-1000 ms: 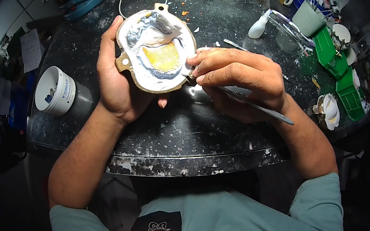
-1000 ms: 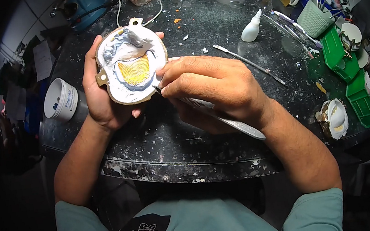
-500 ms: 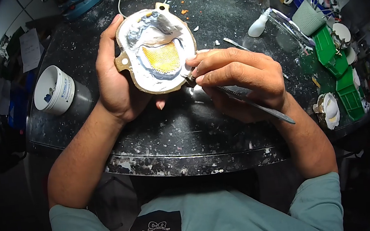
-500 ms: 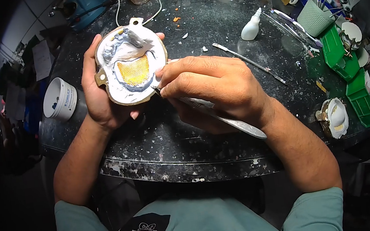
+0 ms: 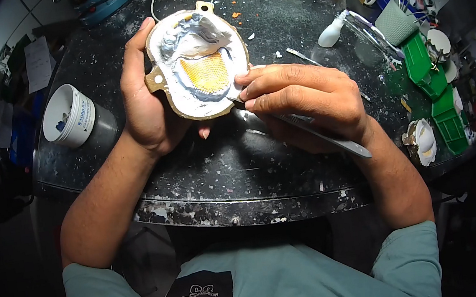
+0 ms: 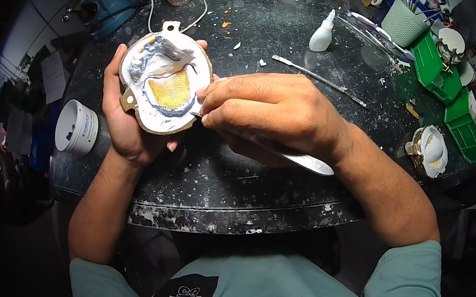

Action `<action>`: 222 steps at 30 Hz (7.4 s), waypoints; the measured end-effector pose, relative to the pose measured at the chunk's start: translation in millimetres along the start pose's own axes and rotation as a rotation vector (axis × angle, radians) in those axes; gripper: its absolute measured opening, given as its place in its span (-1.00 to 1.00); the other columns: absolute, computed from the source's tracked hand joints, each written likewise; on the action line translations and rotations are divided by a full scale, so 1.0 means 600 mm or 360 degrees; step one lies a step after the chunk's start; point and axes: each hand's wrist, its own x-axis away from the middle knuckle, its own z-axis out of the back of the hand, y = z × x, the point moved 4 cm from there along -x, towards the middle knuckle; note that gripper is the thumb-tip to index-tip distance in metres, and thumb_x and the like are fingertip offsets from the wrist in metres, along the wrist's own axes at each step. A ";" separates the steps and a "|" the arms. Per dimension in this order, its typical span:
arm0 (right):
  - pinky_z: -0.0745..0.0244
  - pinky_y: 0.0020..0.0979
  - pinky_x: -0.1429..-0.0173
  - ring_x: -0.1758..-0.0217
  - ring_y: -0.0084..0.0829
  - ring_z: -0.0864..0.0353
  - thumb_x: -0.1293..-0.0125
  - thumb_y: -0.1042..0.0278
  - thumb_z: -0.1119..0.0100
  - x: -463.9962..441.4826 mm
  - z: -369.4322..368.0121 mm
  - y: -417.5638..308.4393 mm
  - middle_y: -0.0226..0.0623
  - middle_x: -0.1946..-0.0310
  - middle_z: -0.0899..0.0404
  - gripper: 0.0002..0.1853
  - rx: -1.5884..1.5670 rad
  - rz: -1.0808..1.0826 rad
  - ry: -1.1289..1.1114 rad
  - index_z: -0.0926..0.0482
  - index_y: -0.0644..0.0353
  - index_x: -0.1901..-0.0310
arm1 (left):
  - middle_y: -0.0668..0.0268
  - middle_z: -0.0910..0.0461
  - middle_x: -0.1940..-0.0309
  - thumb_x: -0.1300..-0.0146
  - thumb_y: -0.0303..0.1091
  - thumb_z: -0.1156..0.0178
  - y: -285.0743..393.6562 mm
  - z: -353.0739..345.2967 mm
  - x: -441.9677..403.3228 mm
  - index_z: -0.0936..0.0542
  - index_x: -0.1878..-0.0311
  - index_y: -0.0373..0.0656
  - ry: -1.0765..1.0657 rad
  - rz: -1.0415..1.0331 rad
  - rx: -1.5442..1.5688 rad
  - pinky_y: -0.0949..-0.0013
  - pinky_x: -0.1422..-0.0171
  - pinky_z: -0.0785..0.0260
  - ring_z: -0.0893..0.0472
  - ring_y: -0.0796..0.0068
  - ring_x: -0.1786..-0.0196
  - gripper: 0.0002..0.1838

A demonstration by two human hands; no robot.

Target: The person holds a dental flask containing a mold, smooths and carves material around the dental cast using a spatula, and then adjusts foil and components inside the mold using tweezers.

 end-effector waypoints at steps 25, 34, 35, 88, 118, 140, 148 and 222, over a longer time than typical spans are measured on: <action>-0.76 -0.30 0.06 0.06 -0.19 -0.81 -0.06 0.66 -0.39 0.002 0.020 0.008 -0.20 0.22 -0.74 -0.83 0.0168 0.0041 -0.0029 -0.68 0.24 0.29 | -0.14 -0.51 -0.27 -0.50 0.30 0.36 0.001 0.009 -0.001 -0.39 -0.41 -0.27 -0.0013 0.0097 0.0139 -0.23 0.04 -0.69 -0.68 -0.10 -0.12 -0.17; -0.74 -0.25 0.00 0.01 -0.13 -0.81 -0.05 0.68 -0.43 -0.001 0.015 0.008 -0.17 0.22 -0.75 -0.80 0.0196 0.0045 -0.0028 -0.69 0.26 0.27 | -0.16 -0.48 -0.29 -0.48 0.32 0.37 -0.004 0.031 -0.006 -0.36 -0.44 -0.27 -0.0446 0.0146 0.0319 -0.20 0.01 -0.70 -0.66 -0.07 -0.17 -0.14; -0.74 -0.23 -0.04 -0.01 -0.11 -0.80 -0.07 0.70 -0.43 -0.003 0.017 0.005 -0.14 0.22 -0.76 -0.81 0.0182 0.0015 -0.0051 -0.69 0.29 0.27 | -0.16 -0.48 -0.30 -0.48 0.33 0.37 -0.003 0.026 -0.005 -0.35 -0.45 -0.28 -0.0435 0.0165 0.0339 -0.19 0.01 -0.70 -0.66 -0.08 -0.17 -0.14; -0.67 -0.28 -0.14 0.01 -0.24 -0.80 -0.17 0.59 -0.43 0.011 0.016 0.028 -0.12 0.17 -0.77 -0.83 -0.0142 -0.0507 0.0078 -0.72 0.28 0.18 | -0.06 -0.69 0.03 -0.47 0.37 0.31 -0.009 0.001 0.000 -0.42 -0.35 -0.31 0.0059 0.0169 -0.0082 0.27 0.44 -0.74 -0.79 0.15 0.30 -0.13; -0.64 -0.29 -0.04 0.05 -0.18 -0.80 -0.22 0.54 -0.33 0.012 -0.002 0.014 -0.11 0.27 -0.74 -0.92 0.0014 -0.0790 0.0085 -0.63 0.33 0.27 | 0.06 -0.71 0.05 -0.49 0.31 0.29 -0.024 -0.007 0.007 -0.53 -0.25 -0.26 0.0256 0.0017 -0.0251 0.42 0.41 -0.63 -0.77 0.37 0.24 -0.21; -0.56 -0.24 -0.22 -0.03 -0.34 -0.74 -0.27 0.50 -0.37 0.016 0.025 0.029 -0.12 0.19 -0.72 -0.84 -0.0569 -0.0958 0.0208 -0.64 0.32 0.15 | -0.09 -0.70 0.04 -0.45 0.30 0.35 -0.017 0.001 -0.003 -0.38 -0.43 -0.28 -0.0023 0.0286 0.0053 0.26 0.51 -0.66 -0.77 0.03 0.29 -0.15; -0.08 0.15 -0.60 -0.24 -0.20 -0.69 -0.21 0.54 -0.42 0.008 0.010 0.005 -0.29 0.14 -0.78 -0.79 -0.0111 -0.0555 0.0192 -0.71 0.18 0.11 | -0.08 -0.71 0.11 -0.47 0.33 0.23 -0.028 -0.003 0.003 -0.48 -0.31 -0.22 -0.0080 0.0641 0.0176 0.05 0.45 -0.74 -0.80 0.02 0.24 -0.22; -0.62 -0.14 -0.14 -0.01 -0.20 -0.77 -0.14 0.70 -0.36 0.005 0.011 0.020 -0.12 0.29 -0.70 -0.86 -0.0363 -0.0438 -0.0014 -0.66 0.37 0.26 | 0.12 -0.73 0.39 -0.47 0.27 0.24 -0.042 -0.015 0.018 -0.60 -0.08 -0.31 -0.0120 0.0863 0.0010 0.52 0.78 -0.45 -0.69 0.48 0.60 -0.24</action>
